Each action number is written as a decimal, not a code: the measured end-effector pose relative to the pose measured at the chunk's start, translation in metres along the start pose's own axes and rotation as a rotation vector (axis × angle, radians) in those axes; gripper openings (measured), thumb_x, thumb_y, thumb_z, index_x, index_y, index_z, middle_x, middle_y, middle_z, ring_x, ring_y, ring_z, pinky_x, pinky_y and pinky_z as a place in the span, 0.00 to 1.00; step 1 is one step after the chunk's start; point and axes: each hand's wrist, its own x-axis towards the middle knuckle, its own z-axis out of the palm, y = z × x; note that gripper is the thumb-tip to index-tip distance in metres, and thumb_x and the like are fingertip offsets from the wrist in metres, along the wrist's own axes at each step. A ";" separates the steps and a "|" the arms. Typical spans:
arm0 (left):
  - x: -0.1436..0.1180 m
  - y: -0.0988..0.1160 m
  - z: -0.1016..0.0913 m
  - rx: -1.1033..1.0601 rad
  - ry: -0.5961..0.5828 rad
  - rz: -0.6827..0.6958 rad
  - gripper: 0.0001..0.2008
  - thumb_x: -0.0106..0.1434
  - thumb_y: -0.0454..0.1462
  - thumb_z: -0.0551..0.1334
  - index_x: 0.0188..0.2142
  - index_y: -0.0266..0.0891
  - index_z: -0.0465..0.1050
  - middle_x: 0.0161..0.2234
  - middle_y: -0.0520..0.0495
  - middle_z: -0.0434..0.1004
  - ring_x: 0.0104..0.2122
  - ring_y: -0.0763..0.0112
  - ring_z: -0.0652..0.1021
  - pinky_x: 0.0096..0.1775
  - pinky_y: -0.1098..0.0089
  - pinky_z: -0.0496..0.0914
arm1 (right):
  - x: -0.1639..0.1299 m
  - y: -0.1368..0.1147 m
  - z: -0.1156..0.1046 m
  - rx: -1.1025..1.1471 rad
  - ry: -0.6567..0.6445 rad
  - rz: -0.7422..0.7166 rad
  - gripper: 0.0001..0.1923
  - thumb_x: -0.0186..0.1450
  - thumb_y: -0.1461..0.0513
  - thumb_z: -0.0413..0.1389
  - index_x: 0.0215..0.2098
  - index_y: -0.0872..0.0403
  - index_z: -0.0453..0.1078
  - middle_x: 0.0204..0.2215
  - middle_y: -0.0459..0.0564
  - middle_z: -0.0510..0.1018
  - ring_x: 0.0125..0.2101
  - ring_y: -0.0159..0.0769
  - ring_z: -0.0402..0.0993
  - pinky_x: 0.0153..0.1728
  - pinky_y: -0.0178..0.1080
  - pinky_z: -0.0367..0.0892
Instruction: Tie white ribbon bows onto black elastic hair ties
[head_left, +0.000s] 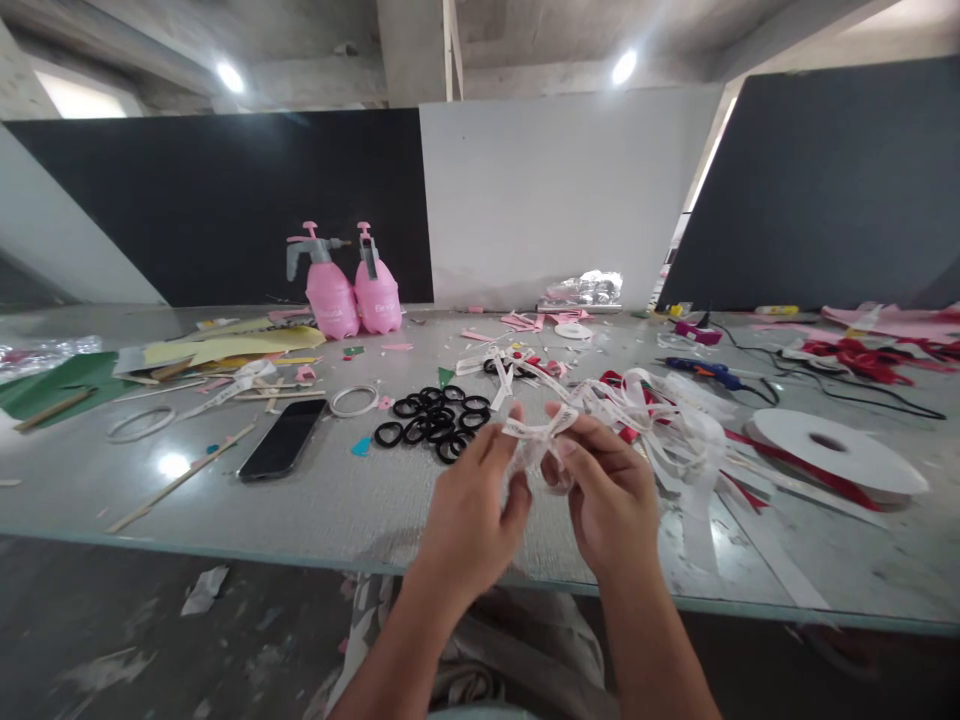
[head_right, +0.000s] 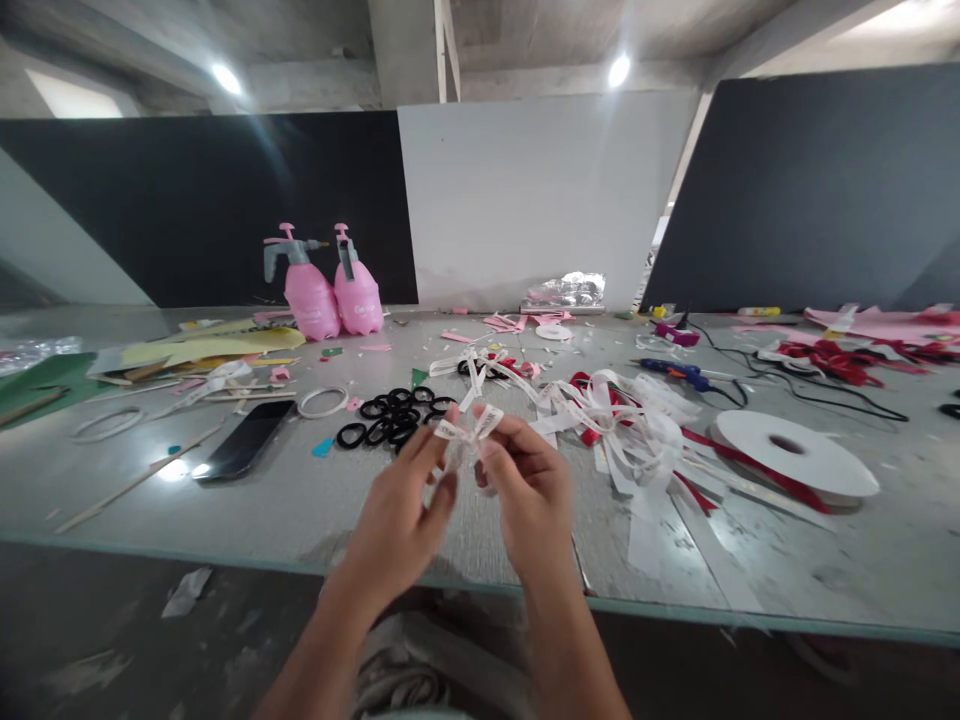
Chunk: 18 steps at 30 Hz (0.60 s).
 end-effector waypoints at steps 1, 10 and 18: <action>0.003 0.000 -0.002 0.014 0.038 0.019 0.28 0.66 0.31 0.51 0.64 0.48 0.54 0.57 0.43 0.68 0.55 0.61 0.71 0.54 0.60 0.69 | 0.000 0.000 0.001 -0.011 -0.029 0.010 0.12 0.60 0.61 0.60 0.43 0.51 0.77 0.24 0.44 0.72 0.21 0.26 0.62 0.22 0.32 0.61; -0.014 0.000 0.012 0.165 0.125 0.193 0.27 0.62 0.29 0.56 0.61 0.46 0.61 0.59 0.42 0.66 0.55 0.62 0.71 0.53 0.60 0.70 | 0.011 0.007 -0.002 0.008 0.174 0.033 0.10 0.59 0.58 0.62 0.38 0.51 0.78 0.26 0.46 0.75 0.23 0.27 0.66 0.24 0.32 0.63; -0.011 -0.007 -0.003 -0.126 0.464 0.231 0.23 0.64 0.30 0.56 0.57 0.49 0.68 0.48 0.44 0.73 0.46 0.68 0.74 0.45 0.67 0.71 | 0.021 -0.004 -0.006 0.106 0.135 0.010 0.12 0.59 0.61 0.59 0.42 0.51 0.76 0.18 0.38 0.59 0.18 0.25 0.54 0.20 0.31 0.57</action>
